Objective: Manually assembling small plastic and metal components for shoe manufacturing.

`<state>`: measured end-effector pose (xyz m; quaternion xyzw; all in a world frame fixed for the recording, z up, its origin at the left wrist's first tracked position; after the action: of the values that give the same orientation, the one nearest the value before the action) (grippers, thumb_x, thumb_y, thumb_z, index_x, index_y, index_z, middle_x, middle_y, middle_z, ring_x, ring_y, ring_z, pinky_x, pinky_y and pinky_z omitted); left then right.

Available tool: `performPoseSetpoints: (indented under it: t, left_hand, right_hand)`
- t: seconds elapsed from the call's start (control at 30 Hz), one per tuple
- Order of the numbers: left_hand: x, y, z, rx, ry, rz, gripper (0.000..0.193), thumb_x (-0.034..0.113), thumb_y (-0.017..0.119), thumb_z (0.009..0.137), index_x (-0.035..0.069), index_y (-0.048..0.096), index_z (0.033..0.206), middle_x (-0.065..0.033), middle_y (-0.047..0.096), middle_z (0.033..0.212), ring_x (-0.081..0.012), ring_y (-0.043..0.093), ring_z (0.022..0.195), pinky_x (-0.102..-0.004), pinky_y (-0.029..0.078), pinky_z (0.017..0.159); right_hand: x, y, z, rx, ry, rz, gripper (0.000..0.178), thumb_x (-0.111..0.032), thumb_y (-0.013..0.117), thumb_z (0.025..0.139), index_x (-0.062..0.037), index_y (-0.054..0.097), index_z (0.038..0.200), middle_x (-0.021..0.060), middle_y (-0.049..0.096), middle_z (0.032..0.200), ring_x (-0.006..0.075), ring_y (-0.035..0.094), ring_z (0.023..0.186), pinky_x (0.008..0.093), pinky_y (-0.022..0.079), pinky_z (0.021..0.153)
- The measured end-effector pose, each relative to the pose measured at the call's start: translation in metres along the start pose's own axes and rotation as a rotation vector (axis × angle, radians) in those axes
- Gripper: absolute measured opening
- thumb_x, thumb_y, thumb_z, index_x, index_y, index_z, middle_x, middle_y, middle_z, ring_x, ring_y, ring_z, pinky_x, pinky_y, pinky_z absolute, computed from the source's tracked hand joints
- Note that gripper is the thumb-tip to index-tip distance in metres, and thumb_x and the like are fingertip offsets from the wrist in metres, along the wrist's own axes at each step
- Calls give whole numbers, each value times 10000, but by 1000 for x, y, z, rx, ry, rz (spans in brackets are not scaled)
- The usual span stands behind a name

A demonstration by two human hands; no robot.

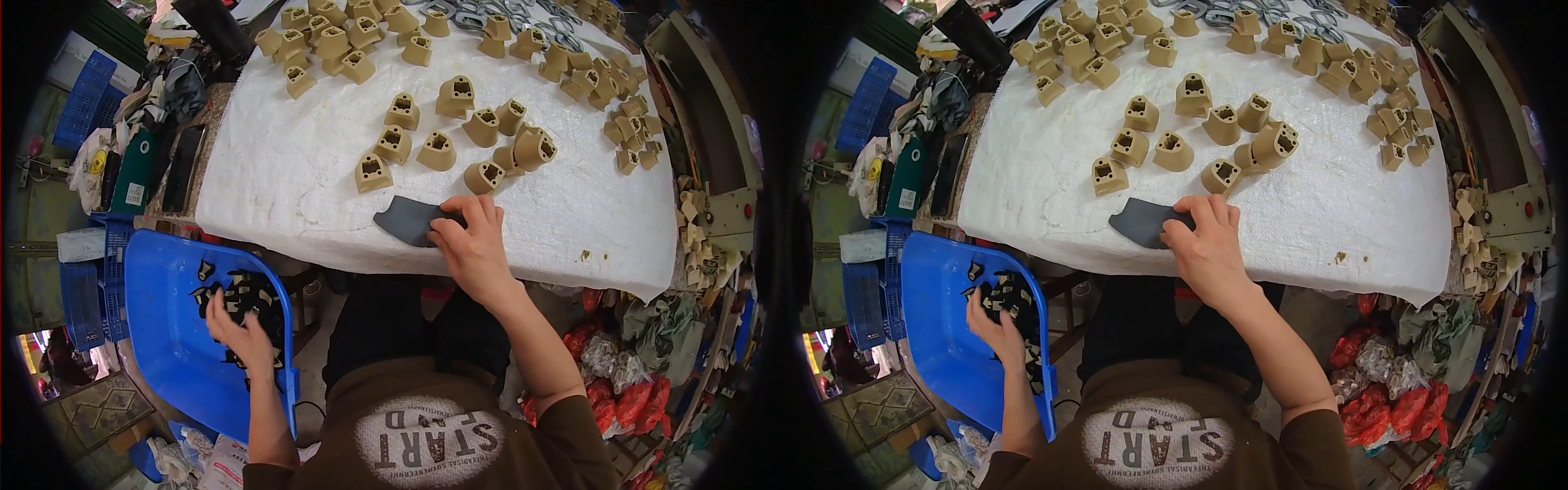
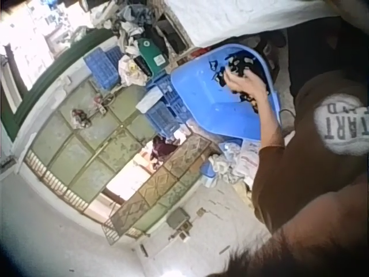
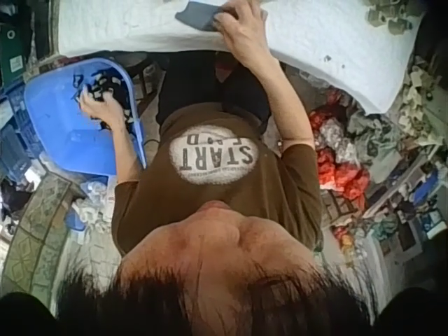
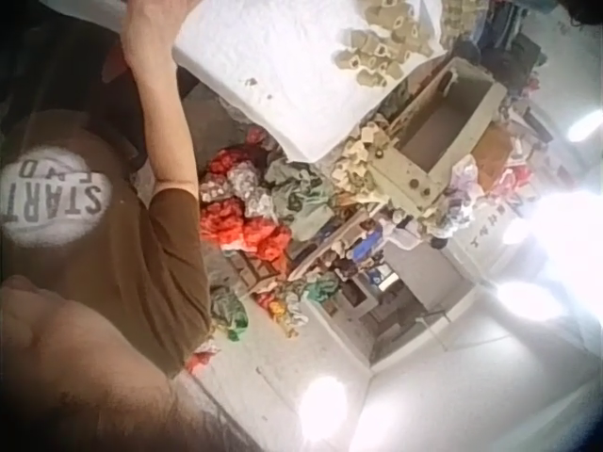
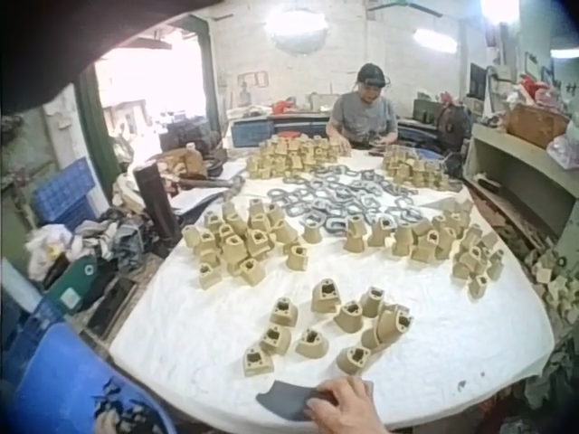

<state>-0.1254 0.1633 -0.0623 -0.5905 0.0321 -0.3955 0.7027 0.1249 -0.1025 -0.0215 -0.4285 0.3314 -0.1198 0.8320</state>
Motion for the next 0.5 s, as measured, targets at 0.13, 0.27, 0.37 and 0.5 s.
performPoseSetpoints:
  t: [0.13,0.27,0.37,0.5]
  left_hand:
    - [107,14,11,-220,269,-605,319,-72,508,738,4,606,1032,-134,598,1008,-278,559,955,-337,416,871]
    - [180,22,-3,-373,566,-738,243,-93,560,724,2,638,933,-110,616,893,-275,592,842,-329,455,788]
    - [197,32,-14,-407,633,-757,264,-90,581,711,14,642,946,-114,607,931,-287,586,896,-345,455,803]
    - [205,37,-21,-371,766,-716,335,-57,597,697,40,632,1016,-130,574,1085,-282,556,1030,-379,435,868]
  right_hand:
    - [4,4,4,26,82,87,85,-82,656,748,-59,602,809,62,527,963,257,461,912,381,358,773]
    - [3,1,8,2,102,174,41,-62,622,764,-53,588,786,59,526,949,258,465,908,379,360,771]
    - [2,3,9,-8,123,155,34,-61,613,768,-49,583,780,55,529,949,255,468,906,380,361,766]
    - [4,3,8,42,148,138,42,-63,612,761,-50,576,780,54,534,934,255,469,885,382,357,758]
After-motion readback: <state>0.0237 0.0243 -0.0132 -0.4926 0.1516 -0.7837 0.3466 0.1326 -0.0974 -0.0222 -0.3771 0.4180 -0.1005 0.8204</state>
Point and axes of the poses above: each hand's wrist, its own z-axis towards the middle knuckle, its own y-axis out of the palm, x = y × z, the point moved 4 cm from there along z, towards the middle knuckle
